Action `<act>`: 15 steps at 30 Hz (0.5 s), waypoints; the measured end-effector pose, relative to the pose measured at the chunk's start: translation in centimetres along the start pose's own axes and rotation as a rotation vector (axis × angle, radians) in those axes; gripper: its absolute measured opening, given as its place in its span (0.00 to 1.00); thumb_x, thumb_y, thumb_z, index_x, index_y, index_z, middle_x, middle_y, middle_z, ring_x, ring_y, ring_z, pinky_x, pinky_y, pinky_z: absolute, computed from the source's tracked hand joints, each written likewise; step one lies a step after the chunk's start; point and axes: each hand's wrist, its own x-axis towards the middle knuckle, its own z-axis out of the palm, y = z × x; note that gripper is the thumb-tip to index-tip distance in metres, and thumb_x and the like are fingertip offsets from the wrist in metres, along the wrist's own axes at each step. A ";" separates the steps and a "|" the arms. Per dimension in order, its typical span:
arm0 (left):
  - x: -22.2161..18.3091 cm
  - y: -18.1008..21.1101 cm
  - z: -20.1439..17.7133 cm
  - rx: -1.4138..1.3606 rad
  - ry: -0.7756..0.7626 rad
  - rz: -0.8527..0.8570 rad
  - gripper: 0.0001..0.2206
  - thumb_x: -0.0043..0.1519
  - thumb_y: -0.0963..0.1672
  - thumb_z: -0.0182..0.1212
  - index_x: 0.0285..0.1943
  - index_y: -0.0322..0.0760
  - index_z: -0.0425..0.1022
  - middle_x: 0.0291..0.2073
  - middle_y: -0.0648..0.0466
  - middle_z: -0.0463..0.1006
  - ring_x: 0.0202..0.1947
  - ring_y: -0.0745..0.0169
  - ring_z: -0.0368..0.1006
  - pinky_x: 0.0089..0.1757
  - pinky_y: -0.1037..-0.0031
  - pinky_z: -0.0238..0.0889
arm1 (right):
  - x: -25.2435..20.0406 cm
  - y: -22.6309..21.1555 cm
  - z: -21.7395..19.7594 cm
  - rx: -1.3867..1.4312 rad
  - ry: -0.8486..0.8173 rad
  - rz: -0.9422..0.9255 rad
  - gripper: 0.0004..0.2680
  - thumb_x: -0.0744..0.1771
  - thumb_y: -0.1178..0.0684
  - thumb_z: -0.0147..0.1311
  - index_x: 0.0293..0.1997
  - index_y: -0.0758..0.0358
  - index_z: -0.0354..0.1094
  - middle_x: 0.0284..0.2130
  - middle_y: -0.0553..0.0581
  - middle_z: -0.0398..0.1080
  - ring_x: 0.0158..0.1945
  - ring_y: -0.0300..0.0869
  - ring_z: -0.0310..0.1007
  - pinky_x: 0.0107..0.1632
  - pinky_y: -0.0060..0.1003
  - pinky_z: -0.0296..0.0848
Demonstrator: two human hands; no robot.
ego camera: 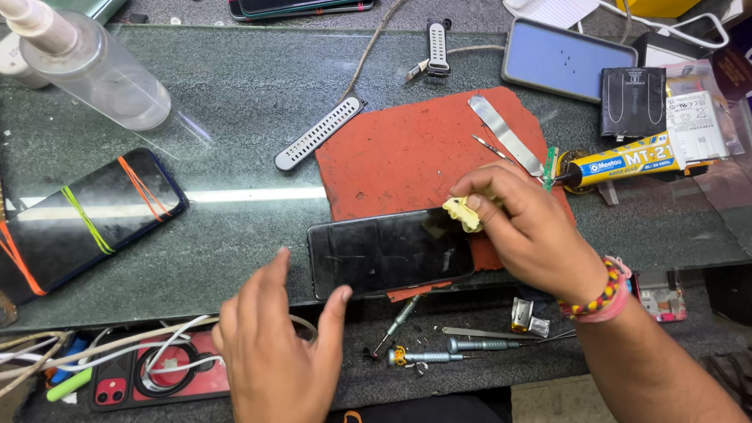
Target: The person applies adhesive along the edges of a smartphone screen and presses it into place. They then wipe the screen and edges with a cloth to remove excess adhesive.
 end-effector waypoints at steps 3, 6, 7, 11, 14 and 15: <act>1.4 0.6 -0.3 -0.120 -0.056 -0.022 0.40 0.50 0.49 0.75 0.69 0.29 0.62 0.48 0.46 0.79 0.51 0.42 0.70 0.53 0.52 0.56 | -0.3 -1.3 0.2 -0.080 0.020 -0.006 0.05 0.69 0.61 0.50 0.47 0.67 0.69 0.42 0.57 0.72 0.43 0.44 0.75 0.45 0.35 0.72; 3.7 1.3 -0.3 -0.169 -0.110 0.039 0.43 0.48 0.46 0.76 0.73 0.29 0.56 0.48 0.44 0.78 0.50 0.43 0.71 0.52 0.52 0.57 | -1.7 -2.3 0.5 -0.094 0.061 0.083 0.05 0.68 0.61 0.50 0.46 0.66 0.70 0.41 0.58 0.72 0.39 0.45 0.76 0.42 0.35 0.72; 5.1 1.5 -0.2 -0.195 -0.152 0.047 0.43 0.48 0.44 0.76 0.73 0.30 0.56 0.48 0.44 0.78 0.49 0.43 0.72 0.51 0.53 0.59 | -2.5 -2.6 0.6 -0.109 0.084 0.112 0.05 0.68 0.62 0.50 0.46 0.66 0.71 0.41 0.58 0.72 0.39 0.45 0.76 0.42 0.35 0.73; 8.7 3.0 0.1 -0.295 -0.310 0.101 0.44 0.47 0.40 0.73 0.75 0.35 0.53 0.47 0.43 0.78 0.51 0.40 0.73 0.50 0.57 0.63 | -5.6 -3.7 1.8 -0.062 0.161 0.125 0.06 0.66 0.62 0.51 0.45 0.66 0.72 0.41 0.59 0.73 0.42 0.45 0.78 0.44 0.34 0.74; 9.6 4.4 0.8 -0.288 -0.351 0.192 0.45 0.48 0.37 0.70 0.77 0.36 0.51 0.52 0.41 0.76 0.55 0.39 0.71 0.53 0.57 0.62 | -8.0 -4.2 2.8 0.020 0.189 0.209 0.06 0.66 0.63 0.52 0.44 0.65 0.73 0.39 0.57 0.74 0.40 0.43 0.78 0.43 0.33 0.75; 9.9 4.7 1.1 -0.315 -0.341 0.293 0.45 0.48 0.36 0.70 0.77 0.34 0.50 0.55 0.39 0.72 0.57 0.36 0.69 0.54 0.58 0.62 | -8.8 -4.1 3.2 0.052 0.196 0.231 0.06 0.65 0.63 0.53 0.44 0.65 0.73 0.39 0.57 0.74 0.40 0.42 0.79 0.44 0.34 0.75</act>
